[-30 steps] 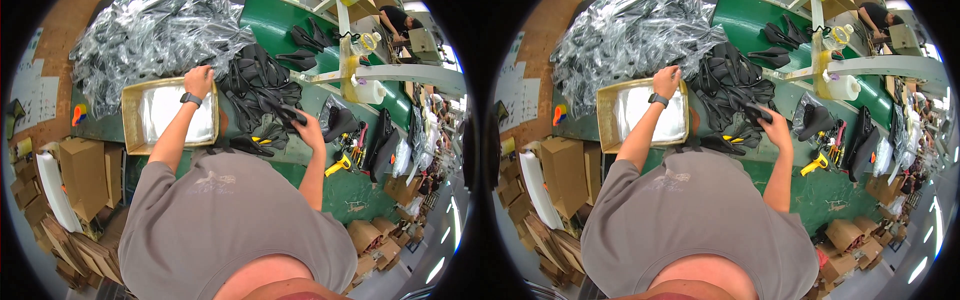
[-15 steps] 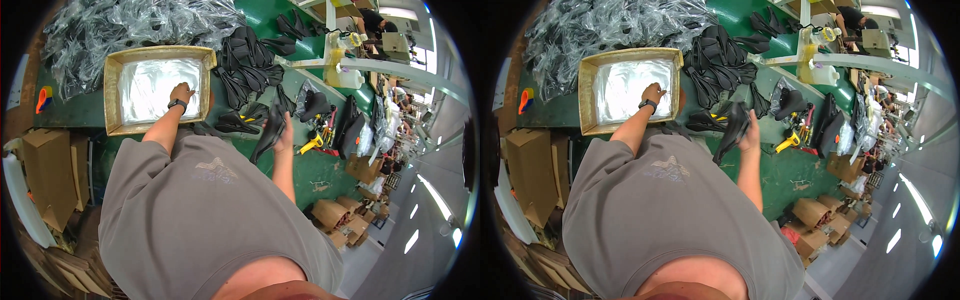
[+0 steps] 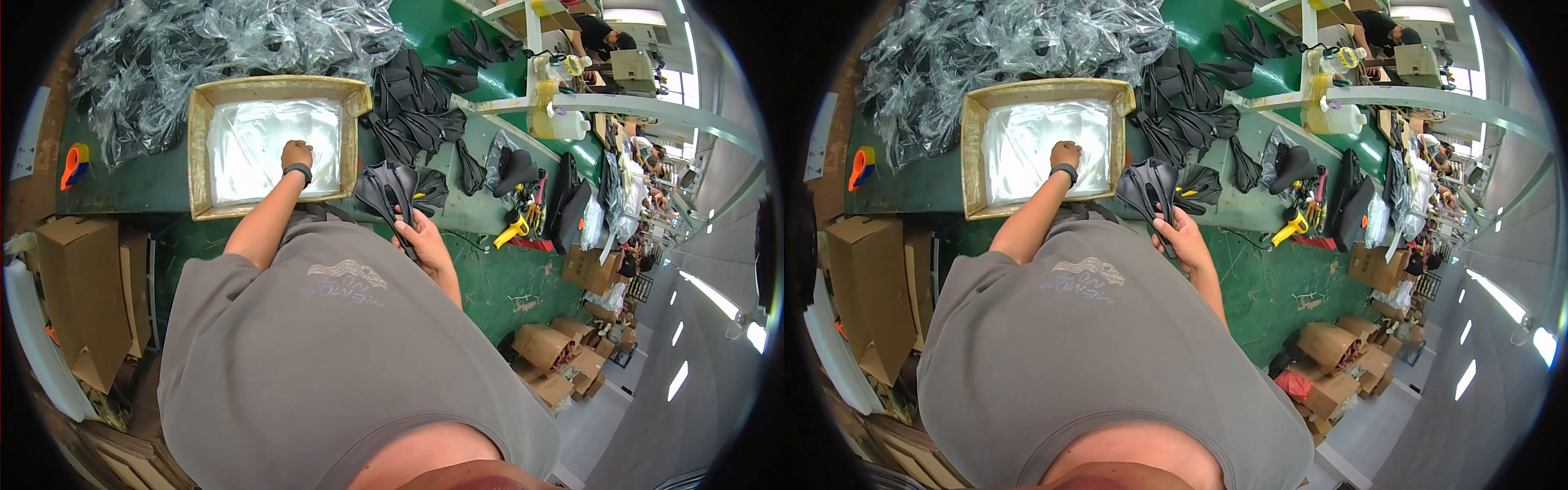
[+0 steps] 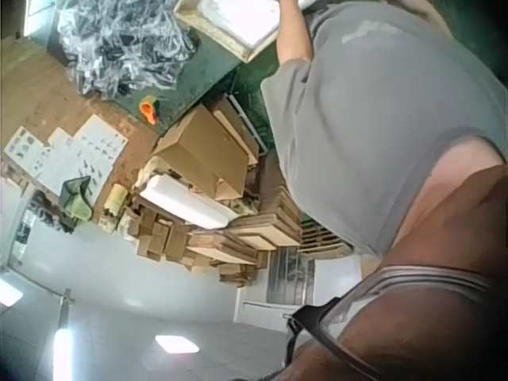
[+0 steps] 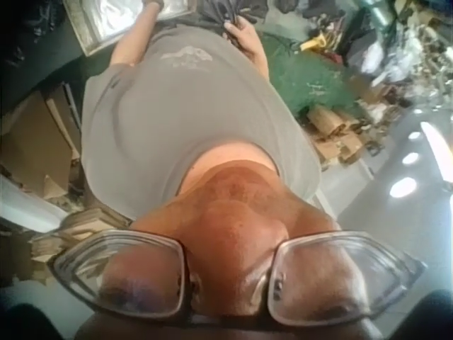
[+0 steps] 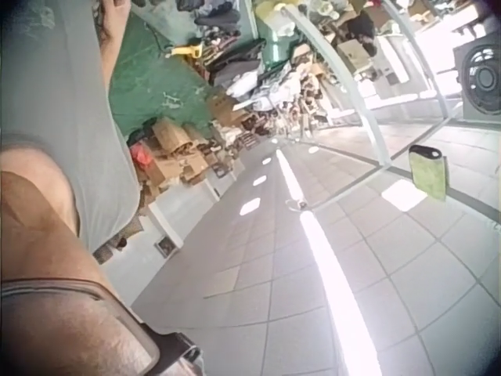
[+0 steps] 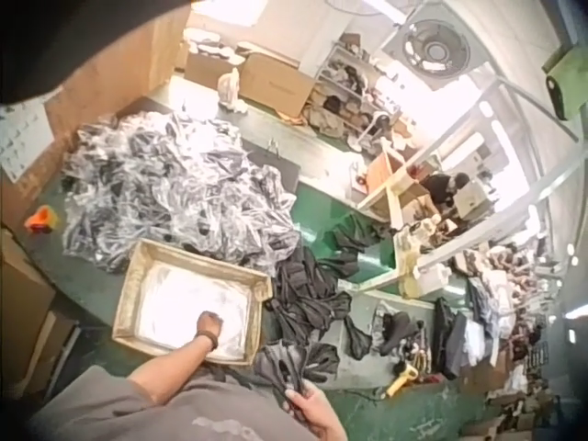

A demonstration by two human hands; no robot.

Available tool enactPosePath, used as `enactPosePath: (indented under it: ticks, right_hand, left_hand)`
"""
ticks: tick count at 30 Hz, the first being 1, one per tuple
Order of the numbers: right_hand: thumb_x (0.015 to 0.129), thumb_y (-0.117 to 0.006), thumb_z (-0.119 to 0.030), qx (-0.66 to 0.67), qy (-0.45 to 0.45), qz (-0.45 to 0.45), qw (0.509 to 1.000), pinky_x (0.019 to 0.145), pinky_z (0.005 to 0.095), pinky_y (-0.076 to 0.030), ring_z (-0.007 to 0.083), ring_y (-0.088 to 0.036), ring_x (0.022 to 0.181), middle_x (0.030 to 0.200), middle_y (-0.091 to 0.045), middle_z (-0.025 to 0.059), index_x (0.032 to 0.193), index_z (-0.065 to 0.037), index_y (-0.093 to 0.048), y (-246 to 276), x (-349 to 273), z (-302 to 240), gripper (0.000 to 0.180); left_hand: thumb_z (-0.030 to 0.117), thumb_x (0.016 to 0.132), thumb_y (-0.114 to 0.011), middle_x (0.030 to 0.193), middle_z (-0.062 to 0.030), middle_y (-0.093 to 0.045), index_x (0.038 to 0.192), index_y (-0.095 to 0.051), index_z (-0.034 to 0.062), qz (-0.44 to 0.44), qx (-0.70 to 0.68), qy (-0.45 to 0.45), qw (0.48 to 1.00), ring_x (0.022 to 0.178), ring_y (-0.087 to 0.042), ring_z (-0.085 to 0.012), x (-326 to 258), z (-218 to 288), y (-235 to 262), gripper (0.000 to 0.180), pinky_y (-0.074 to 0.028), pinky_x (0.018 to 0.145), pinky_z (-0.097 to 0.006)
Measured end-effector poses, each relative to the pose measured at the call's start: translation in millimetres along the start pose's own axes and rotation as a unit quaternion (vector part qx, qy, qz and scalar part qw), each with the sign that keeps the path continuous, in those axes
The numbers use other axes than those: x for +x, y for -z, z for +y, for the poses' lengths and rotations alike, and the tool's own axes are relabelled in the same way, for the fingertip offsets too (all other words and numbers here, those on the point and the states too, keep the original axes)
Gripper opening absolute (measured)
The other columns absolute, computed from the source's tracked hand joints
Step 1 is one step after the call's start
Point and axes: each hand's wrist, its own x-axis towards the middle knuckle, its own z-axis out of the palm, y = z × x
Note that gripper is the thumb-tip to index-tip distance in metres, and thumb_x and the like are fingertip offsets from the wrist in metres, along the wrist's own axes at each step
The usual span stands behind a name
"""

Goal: Packing bicycle seats into individual plastic bags and arranging them in a container.

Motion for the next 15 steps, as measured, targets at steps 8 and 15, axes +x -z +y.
enactPosePath:
  ticks: [8,15]
  right_hand:
    - [0.111,-0.066,-0.022,0.113,0.142,-0.054,0.982,0.057,0.0271,-0.051,0.0147,-0.066,0.066,0.086,-0.068,0.0058,0.133,-0.005,-0.062,-66.1,123.4,12.6,0.028]
    - [0.110,-0.069,-0.023,0.139,-0.068,-0.271,0.950,0.069,0.0270,-0.066,0.0182,-0.075,0.087,0.106,-0.067,0.0085,0.138,-0.003,-0.059,-153.4,152.6,-13.6,0.036]
  left_hand:
    - [0.015,0.099,-0.075,0.085,-0.0013,-0.072,0.101,-0.080,0.0038,-0.203,-0.287,0.061,0.934,0.080,-0.068,-0.0125,-22.8,43.4,95.2,0.012,-0.057,0.073,-0.028]
    - [0.008,0.102,-0.070,0.104,-0.0061,-0.081,0.119,-0.078,-0.0006,-0.236,-0.055,-0.182,0.953,0.092,-0.077,-0.0151,-87.4,68.0,164.9,0.020,-0.059,0.075,-0.028]
